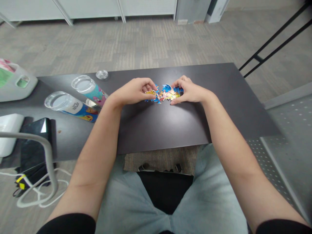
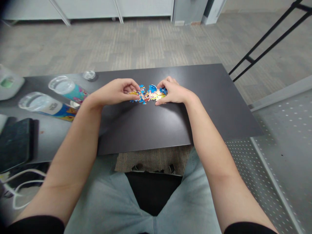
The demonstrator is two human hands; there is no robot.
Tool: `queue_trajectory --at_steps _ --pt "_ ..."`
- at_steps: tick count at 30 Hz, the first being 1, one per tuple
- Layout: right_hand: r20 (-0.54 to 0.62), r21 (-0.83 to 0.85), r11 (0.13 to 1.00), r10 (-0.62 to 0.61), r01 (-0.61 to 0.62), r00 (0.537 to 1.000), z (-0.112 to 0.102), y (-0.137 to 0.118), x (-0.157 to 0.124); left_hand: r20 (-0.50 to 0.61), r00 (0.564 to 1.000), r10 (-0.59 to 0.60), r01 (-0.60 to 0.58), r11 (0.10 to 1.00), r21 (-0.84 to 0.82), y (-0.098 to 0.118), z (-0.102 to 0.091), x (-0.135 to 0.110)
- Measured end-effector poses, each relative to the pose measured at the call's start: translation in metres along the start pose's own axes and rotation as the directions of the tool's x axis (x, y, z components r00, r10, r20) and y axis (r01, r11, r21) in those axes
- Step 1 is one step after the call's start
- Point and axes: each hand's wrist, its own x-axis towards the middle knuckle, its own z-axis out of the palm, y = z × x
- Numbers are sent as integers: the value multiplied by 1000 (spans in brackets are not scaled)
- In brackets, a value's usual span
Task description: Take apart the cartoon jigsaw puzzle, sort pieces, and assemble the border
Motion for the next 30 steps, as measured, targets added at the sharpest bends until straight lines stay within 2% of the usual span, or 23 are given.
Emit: queue_trajectory --at_steps 4,8,13,18,25,30 --pt "-4 14 1000 -15 15 1000 0 1 2 -101 993 55 -62 996 -65 1 5 2" --pt "-9 118 992 -33 34 999 2 6 3 -171 978 119 -131 990 -59 -4 11 6" --pt "3 241 966 -99 95 995 7 6 5 -170 975 146 -158 986 -61 -10 15 11" --pt "17 284 946 -166 155 986 13 5 10 -191 970 150 -153 988 -3 -9 18 12" --pt "-116 418 864 -256 281 960 18 1 15 -205 969 140 -138 990 21 -5 21 11" --pt "-216 498 798 -266 341 939 22 -3 20 -210 968 139 -146 989 -22 -4 24 12"
